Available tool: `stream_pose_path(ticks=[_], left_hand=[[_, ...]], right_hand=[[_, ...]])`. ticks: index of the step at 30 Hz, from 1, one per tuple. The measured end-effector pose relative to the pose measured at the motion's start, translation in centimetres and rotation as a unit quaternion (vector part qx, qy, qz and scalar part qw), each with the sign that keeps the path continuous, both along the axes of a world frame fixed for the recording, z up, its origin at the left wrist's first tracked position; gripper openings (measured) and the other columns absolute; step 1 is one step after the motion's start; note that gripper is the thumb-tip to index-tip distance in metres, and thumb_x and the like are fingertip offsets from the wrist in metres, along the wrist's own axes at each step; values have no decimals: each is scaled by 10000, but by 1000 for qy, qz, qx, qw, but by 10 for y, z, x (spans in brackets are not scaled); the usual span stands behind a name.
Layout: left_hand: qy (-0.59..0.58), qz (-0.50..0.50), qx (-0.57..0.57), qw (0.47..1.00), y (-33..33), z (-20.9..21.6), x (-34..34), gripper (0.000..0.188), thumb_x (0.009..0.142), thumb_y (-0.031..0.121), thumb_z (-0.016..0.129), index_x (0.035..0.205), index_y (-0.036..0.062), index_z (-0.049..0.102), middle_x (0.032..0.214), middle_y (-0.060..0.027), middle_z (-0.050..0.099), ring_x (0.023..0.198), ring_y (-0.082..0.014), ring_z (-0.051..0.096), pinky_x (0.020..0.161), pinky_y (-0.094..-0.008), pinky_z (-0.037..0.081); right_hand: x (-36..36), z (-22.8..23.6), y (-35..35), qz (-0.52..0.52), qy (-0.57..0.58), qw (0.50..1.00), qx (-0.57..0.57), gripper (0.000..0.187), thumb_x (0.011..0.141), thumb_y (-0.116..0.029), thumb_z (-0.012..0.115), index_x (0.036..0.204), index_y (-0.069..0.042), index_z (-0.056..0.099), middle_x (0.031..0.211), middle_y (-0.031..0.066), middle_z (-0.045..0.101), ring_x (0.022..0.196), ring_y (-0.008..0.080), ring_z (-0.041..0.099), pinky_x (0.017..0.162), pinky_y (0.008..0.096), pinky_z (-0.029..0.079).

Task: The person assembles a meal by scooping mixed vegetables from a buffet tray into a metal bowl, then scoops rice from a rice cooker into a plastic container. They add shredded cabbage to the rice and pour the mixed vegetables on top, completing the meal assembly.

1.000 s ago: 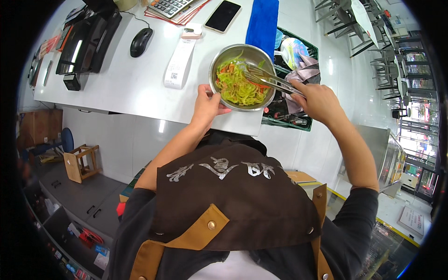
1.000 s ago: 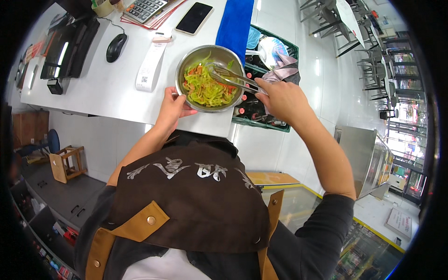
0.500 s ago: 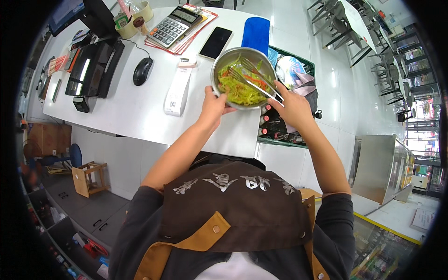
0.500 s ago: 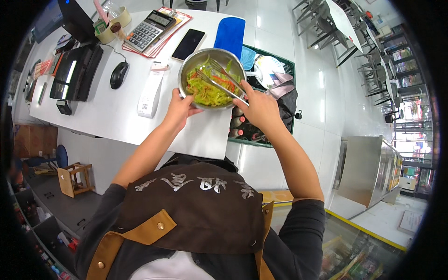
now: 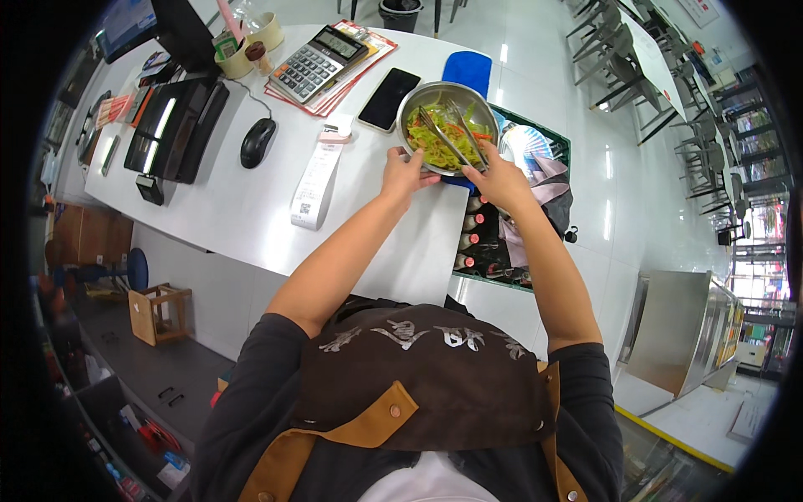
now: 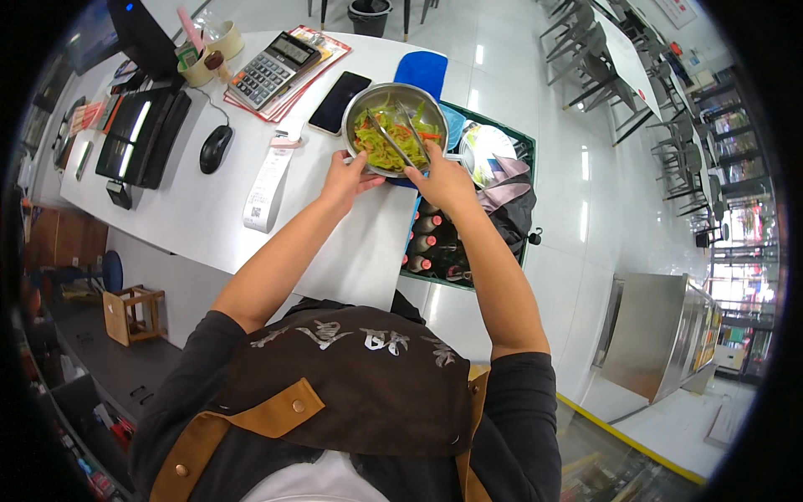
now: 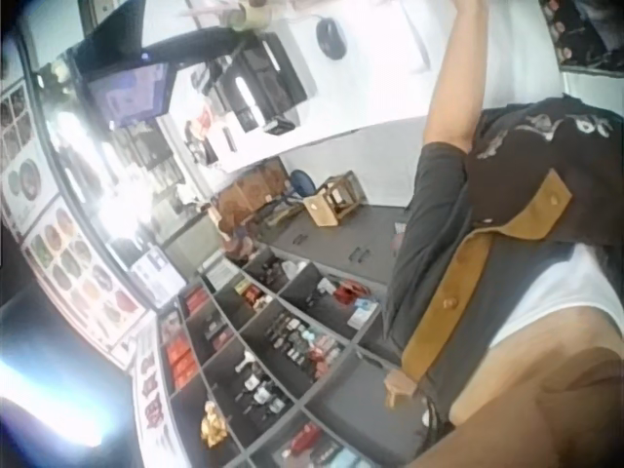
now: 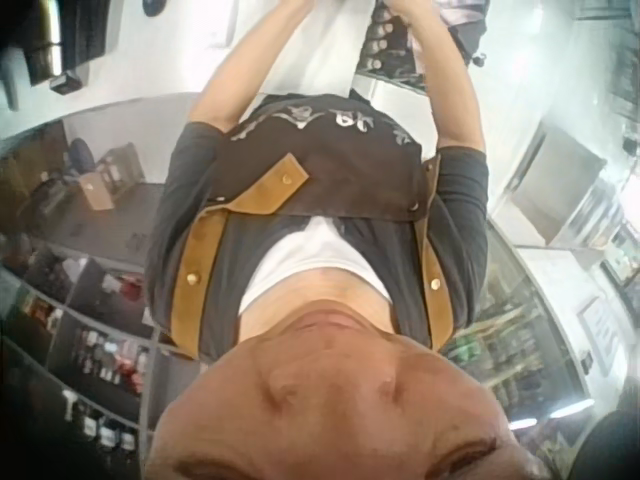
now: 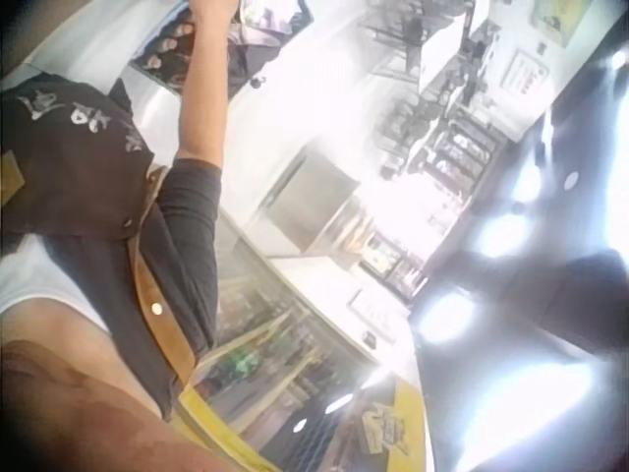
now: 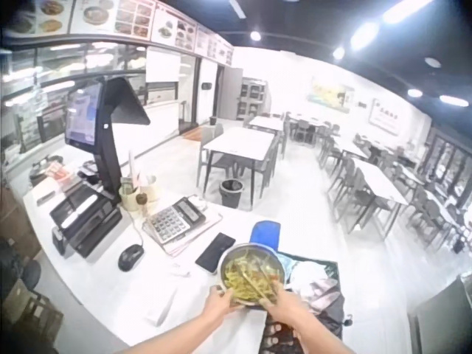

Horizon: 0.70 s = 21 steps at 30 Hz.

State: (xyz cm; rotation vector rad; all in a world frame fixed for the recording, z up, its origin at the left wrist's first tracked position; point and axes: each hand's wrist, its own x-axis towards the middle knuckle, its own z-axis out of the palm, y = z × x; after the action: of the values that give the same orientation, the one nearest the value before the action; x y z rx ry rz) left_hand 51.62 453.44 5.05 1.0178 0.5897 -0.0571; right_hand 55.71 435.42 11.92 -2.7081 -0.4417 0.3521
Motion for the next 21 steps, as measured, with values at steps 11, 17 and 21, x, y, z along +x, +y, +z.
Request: stream_pose_path(ticks=[11, 17, 21], left_hand=[[-41, 141, 741, 655, 100, 30, -117, 362, 819, 163, 671, 1116, 5, 539, 1038, -170, 573, 968, -348, 524, 868, -423, 418], [149, 121, 601, 776, 133, -1, -223, 197, 872, 227, 608, 867, 32, 573, 713, -187, 595, 680, -386, 577, 625, -477, 450], [233, 20, 560, 795, 117, -29, -303, 402, 935, 412, 478, 813, 55, 617, 781, -180, 638, 713, -402, 598, 631, -497, 461]], right_hand=[[-48, 38, -6, 27, -238, 941, 239, 332, 897, -115, 593, 1218, -39, 560, 864, 107, 642, 655, 183, 620, 593, 282, 477], [-111, 16, 54, 207, -23, 910, 359, 200, 887, 12, 526, 1061, 6, 625, 721, 92, 607, 571, 142, 598, 536, 256, 470], [-151, -7, 104, 261, 164, 883, 355, 175, 892, 21, 513, 994, 15, 656, 719, 110, 608, 603, 145, 613, 534, 254, 504]])
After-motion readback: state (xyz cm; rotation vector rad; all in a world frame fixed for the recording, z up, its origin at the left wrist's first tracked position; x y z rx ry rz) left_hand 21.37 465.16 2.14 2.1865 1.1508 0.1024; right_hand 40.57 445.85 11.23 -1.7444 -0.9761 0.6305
